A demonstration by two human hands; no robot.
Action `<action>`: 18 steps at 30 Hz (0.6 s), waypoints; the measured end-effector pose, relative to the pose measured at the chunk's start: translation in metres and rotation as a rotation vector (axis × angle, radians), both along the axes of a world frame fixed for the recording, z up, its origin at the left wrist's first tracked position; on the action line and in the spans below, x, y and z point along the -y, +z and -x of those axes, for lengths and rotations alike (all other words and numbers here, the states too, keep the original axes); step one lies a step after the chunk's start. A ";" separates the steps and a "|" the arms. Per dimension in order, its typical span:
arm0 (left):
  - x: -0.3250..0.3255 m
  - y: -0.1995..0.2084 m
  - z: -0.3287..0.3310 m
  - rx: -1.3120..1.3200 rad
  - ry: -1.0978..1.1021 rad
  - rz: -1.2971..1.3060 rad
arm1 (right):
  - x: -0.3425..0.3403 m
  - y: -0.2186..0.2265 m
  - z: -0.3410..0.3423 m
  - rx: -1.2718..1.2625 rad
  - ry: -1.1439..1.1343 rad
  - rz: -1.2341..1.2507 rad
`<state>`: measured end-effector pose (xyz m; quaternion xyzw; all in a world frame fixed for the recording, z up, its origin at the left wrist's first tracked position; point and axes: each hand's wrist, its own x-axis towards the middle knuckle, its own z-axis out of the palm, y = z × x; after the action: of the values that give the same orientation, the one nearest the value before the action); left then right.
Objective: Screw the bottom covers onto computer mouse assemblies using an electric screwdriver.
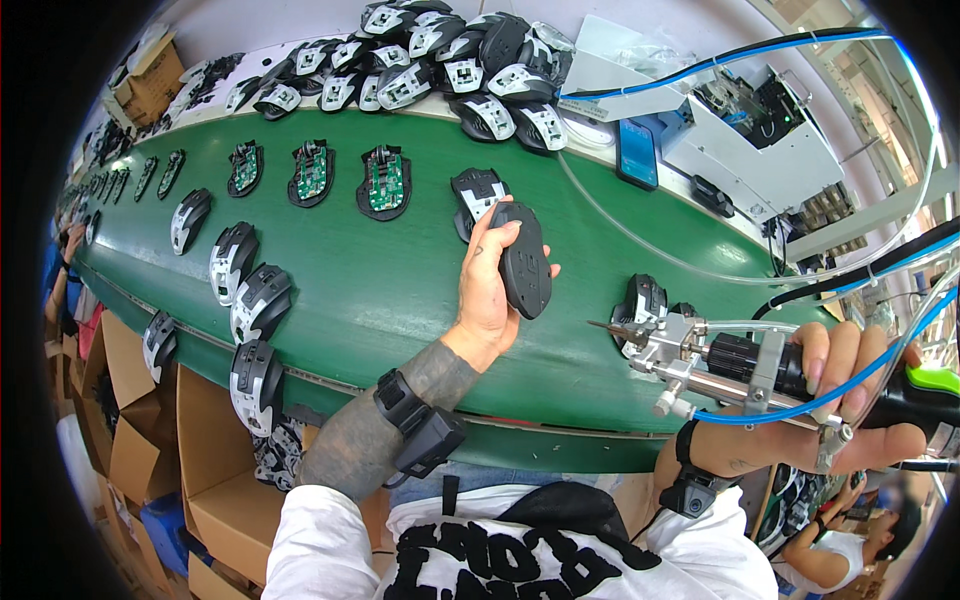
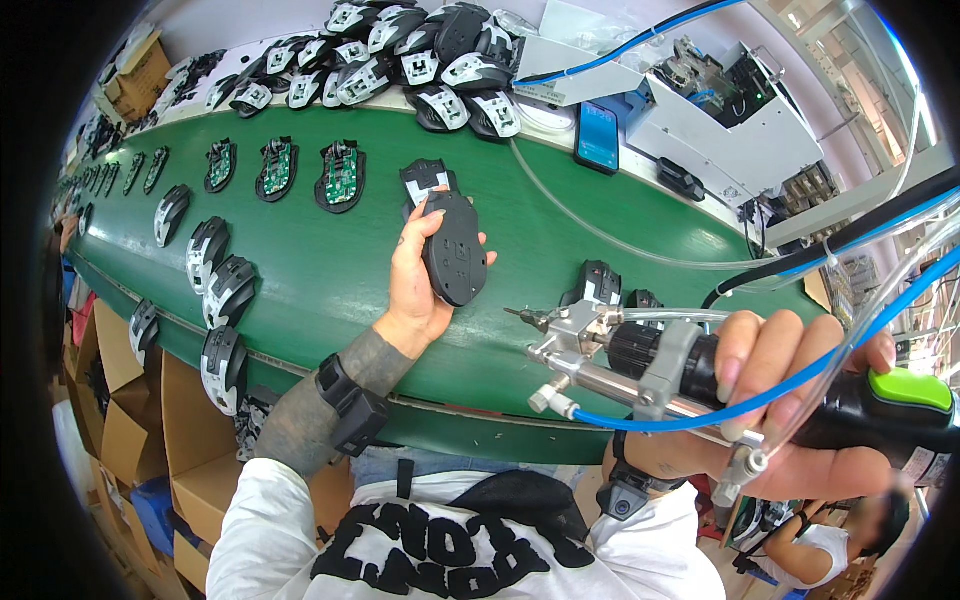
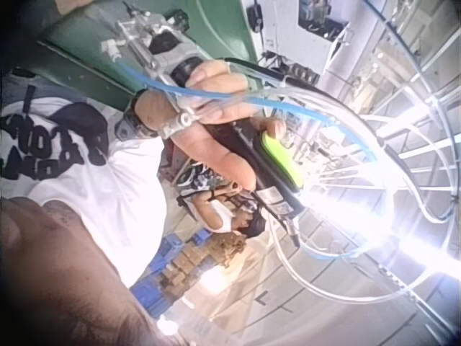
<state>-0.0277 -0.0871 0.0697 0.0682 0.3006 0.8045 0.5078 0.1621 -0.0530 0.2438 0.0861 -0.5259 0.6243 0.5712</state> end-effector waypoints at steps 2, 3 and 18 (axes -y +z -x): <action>0.001 -0.001 0.000 0.001 -0.007 -0.001 | 0.001 -0.001 -0.012 0.029 -0.030 0.002; 0.001 0.000 0.000 0.001 -0.013 -0.004 | 0.001 0.000 -0.013 0.056 -0.057 0.004; 0.009 0.011 -0.010 0.090 -0.200 -0.153 | 0.012 -0.021 0.028 0.016 0.009 -0.065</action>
<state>-0.0177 -0.0959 0.0804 0.1003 0.2070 0.7727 0.5916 0.1340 -0.0654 0.2228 0.1021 -0.5498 0.6102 0.5611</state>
